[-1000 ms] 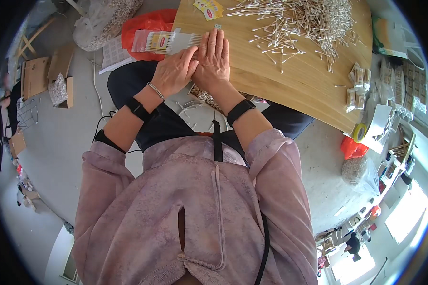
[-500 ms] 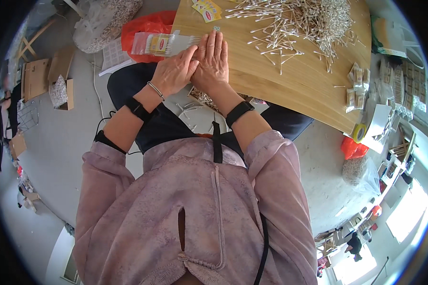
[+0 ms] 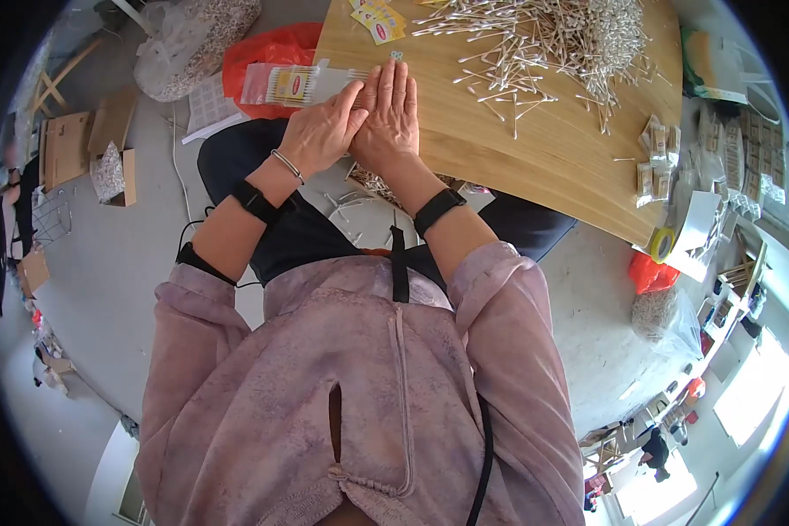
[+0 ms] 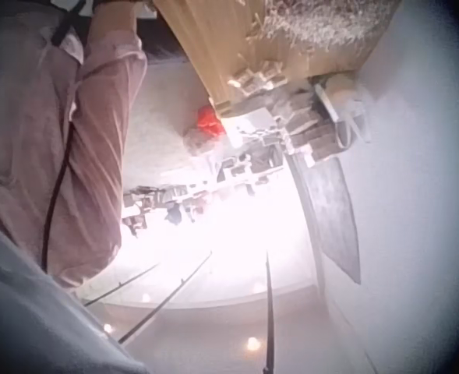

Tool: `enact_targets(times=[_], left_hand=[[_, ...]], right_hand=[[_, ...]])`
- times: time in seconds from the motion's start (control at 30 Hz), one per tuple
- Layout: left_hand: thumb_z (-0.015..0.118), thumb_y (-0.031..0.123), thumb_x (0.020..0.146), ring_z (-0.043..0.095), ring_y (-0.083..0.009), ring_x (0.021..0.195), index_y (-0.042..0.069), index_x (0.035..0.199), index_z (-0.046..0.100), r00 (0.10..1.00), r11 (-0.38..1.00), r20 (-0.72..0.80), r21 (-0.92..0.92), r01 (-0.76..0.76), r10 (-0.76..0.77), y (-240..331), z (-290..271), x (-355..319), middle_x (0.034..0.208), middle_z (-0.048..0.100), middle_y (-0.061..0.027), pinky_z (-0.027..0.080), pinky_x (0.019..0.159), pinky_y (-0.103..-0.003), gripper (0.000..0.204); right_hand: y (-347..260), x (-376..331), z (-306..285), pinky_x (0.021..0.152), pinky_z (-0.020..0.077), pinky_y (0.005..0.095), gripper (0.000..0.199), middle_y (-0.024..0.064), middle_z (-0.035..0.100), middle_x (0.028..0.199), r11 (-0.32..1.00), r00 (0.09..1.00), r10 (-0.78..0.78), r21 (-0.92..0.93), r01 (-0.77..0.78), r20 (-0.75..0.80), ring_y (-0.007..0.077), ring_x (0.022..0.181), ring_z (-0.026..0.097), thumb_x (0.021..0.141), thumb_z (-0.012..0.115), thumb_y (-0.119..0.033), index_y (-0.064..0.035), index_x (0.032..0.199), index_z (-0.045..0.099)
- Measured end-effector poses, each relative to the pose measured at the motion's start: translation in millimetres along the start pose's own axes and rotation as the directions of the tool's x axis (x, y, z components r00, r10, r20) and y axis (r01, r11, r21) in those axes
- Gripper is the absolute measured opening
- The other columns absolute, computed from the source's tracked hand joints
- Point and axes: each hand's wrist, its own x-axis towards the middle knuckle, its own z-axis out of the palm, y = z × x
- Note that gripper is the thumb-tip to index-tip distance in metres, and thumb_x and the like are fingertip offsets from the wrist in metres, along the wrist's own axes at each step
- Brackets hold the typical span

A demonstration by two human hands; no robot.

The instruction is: Packaging bunches of cotton swabs into small plastic bags.

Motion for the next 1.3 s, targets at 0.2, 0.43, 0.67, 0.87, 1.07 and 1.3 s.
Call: enact_targets(times=[0.2, 0.43, 0.67, 0.87, 1.07, 1.3], left_hand=[[0.043, 0.034, 0.095, 0.065, -0.0326, 0.072, 0.007, 0.136, 0.035, 0.999, 0.999, 0.024, 0.026, 0.022, -0.022, 0.0, -0.6, 2.6, 0.098, 0.065, -0.0155, 0.052, 0.06, -0.039, 0.049], [0.044, 0.028, 0.095, 0.064, -0.0336, 0.071, 0.009, 0.134, 0.036, 1.0, 1.0, -0.017, 0.002, 0.004, -0.004, -8.1, 7.1, 7.8, 0.091, 0.066, -0.0173, 0.051, 0.058, -0.041, 0.045], [0.046, 0.023, 0.093, 0.063, -0.0357, 0.068, 0.01, 0.129, 0.037, 0.997, 0.999, 0.071, -0.05, 0.02, -0.016, -18.2, 8.3, 16.0, 0.074, 0.064, -0.0197, 0.049, 0.055, -0.045, 0.039], [0.049, 0.023, 0.092, 0.063, -0.0361, 0.065, 0.011, 0.13, 0.036, 0.993, 0.996, 0.076, -0.002, 0.088, -0.087, -16.7, 10.7, 16.6, 0.071, 0.063, -0.0201, 0.048, 0.054, -0.045, 0.042], [0.05, 0.024, 0.092, 0.063, -0.036, 0.065, 0.012, 0.134, 0.034, 0.996, 0.999, 0.079, -0.009, 0.053, -0.052, -17.7, 8.8, 18.2, 0.071, 0.063, -0.0197, 0.048, 0.055, -0.046, 0.046], [0.048, 0.025, 0.092, 0.063, -0.0371, 0.067, 0.015, 0.129, 0.036, 0.995, 0.998, 0.088, -0.017, 0.055, -0.053, -17.2, 10.2, 19.4, 0.072, 0.064, -0.0195, 0.048, 0.056, -0.047, 0.04]], right_hand=[[-0.8, -0.5, -2.4, 0.114, -0.0012, 0.0461, 0.07, 0.0253, 0.004, 0.151, 1.0, 1.0, 0.0, 0.021, 0.0, 0.004, 0.0389, 0.141, -0.003, 0.092, 0.032, -0.037, 0.0067, 0.143, 0.013], [-1.2, 0.1, -1.6, 0.114, 0.0022, 0.0472, 0.069, 0.0266, 0.009, 0.15, 1.0, 0.999, -0.001, 0.031, 0.003, -0.044, 0.0404, 0.141, 0.003, 0.091, 0.034, -0.037, 0.0074, 0.142, 0.018], [0.3, -0.8, 0.3, 0.113, 0.0068, 0.0483, 0.071, 0.0275, 0.014, 0.148, 0.998, 0.994, -0.014, 0.065, 0.021, -0.105, 0.0415, 0.14, 0.009, 0.089, 0.038, -0.038, 0.0082, 0.14, 0.022], [1.5, -1.7, 3.2, 0.114, 0.0057, 0.0472, 0.07, 0.0263, 0.014, 0.149, 1.0, 0.996, -0.015, 0.006, 0.016, -0.088, 0.0405, 0.14, 0.008, 0.089, 0.037, -0.038, 0.0071, 0.141, 0.022], [0.0, -2.5, 3.3, 0.114, 0.0054, 0.0469, 0.07, 0.0249, 0.012, 0.15, 0.999, 0.997, 0.0, 0.034, 0.003, -0.083, 0.0395, 0.14, 0.006, 0.09, 0.037, -0.038, 0.0053, 0.142, 0.021], [2.0, -3.7, 6.1, 0.114, 0.0077, 0.0465, 0.069, 0.0242, 0.014, 0.149, 0.999, 0.993, -0.005, 0.036, 0.01, -0.118, 0.0387, 0.14, 0.009, 0.089, 0.04, -0.036, 0.0056, 0.141, 0.022]])
